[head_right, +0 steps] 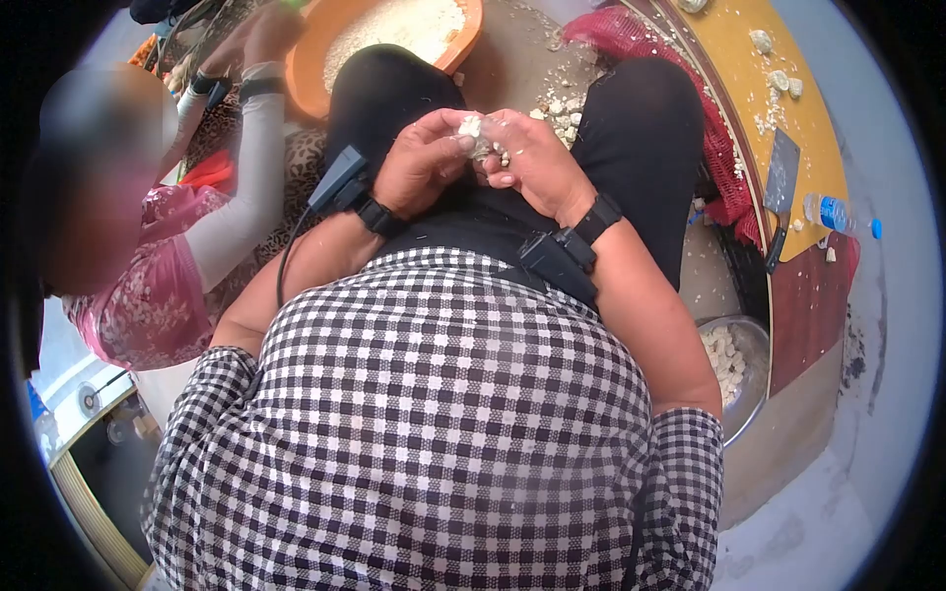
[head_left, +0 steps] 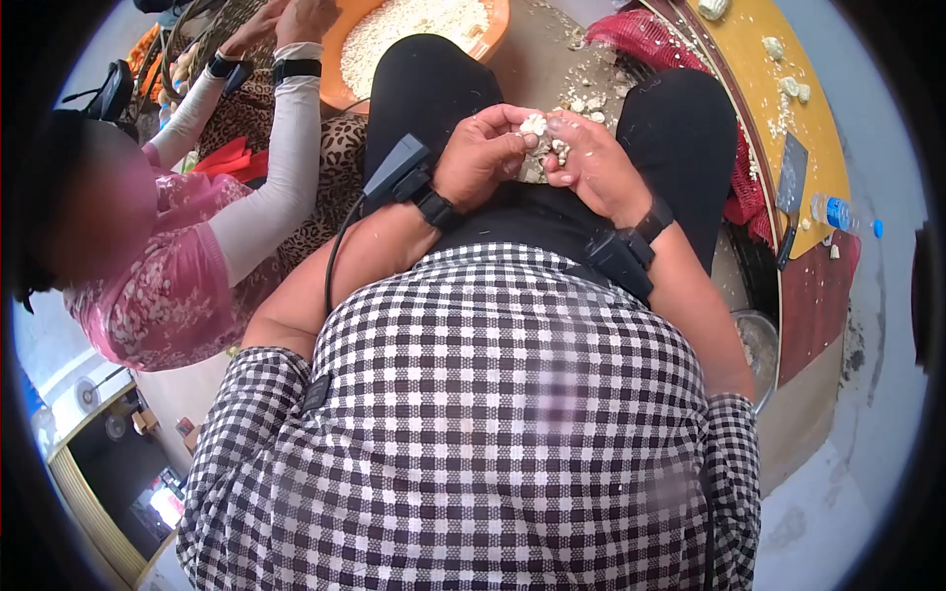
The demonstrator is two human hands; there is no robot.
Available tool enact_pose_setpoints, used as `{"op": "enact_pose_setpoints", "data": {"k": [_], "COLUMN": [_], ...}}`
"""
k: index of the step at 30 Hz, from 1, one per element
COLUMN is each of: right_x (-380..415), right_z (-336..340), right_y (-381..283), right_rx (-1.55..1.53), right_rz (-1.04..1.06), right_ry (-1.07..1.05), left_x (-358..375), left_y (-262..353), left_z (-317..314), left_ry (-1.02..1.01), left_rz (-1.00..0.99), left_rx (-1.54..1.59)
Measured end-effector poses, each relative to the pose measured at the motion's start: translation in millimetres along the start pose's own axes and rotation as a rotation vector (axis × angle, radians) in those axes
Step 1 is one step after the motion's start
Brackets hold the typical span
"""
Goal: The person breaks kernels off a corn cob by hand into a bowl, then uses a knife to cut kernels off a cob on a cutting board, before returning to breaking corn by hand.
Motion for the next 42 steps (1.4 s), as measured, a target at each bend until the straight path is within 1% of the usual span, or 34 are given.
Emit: {"op": "enact_pose_setpoints", "data": {"k": [2, 6, 7, 11, 20, 23, 26, 29, 32, 35, 38, 41, 42], "right_x": [1, 4, -9, -9, -8, -9, -8, -10, -7, -7, -7, -9, -8], "right_z": [8, 12, 9, 6, 12, 17, 14, 16, 7, 11, 14, 16, 14], "right_y": [10, 23, 14, 4, 10, 12, 8, 8, 5, 6, 6, 8, 6], "right_rx": [0.127, 0.285, 0.316, 0.492, 0.627, 0.628, 0.469, 0.224, 0.485, 0.516, 0.544, 0.306, 0.268], "right_rz": [0.034, 0.059, 0.047, 0.060, 0.102, 0.087, 0.039, 0.055, 0.056, 0.045, 0.032, 0.056, 0.061], "right_ry": [-0.039, -0.019, 0.015, 0.061, 0.076, 0.070, 0.076, -0.048, 0.053, 0.064, 0.098, 0.027, 0.020], "left_x": [4, 15, 4, -4, -3, -2, -3, -2, -1, -1, -5, -3, -3], "left_y": [-7, -12, 0, 3, -2, 1, 3, 6, 3, 5, -2, 3, 5], "left_z": [1, 0, 5, -1, 2, 1, 0, -4, 0, -10, -2, 0, -3], "left_ry": [0.003, 0.015, 0.036, 0.091, 0.053, 0.012, 0.026, 0.048, 0.050, 0.071, 0.035, 0.009, 0.019], "left_rz": [0.001, -0.031, -0.001, 0.024, 0.028, 0.056, 0.068, 0.023, 0.024, 0.023, 0.035, 0.060, 0.047], "left_rx": [-0.024, -0.080, -0.082, -0.129, -0.096, 0.028, 0.042, 0.024, 0.008, -0.016, -0.053, -0.024, -0.017]}}
Point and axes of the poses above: each hand's wrist, its own x-axis away from the middle knuckle, its own z-axis out of the back of the hand, y = z × x, the point moved 1 cm from there along -x, towards the middle knuckle, and after that the axes turned 7 degrees about -y, right-handed, at the moved point
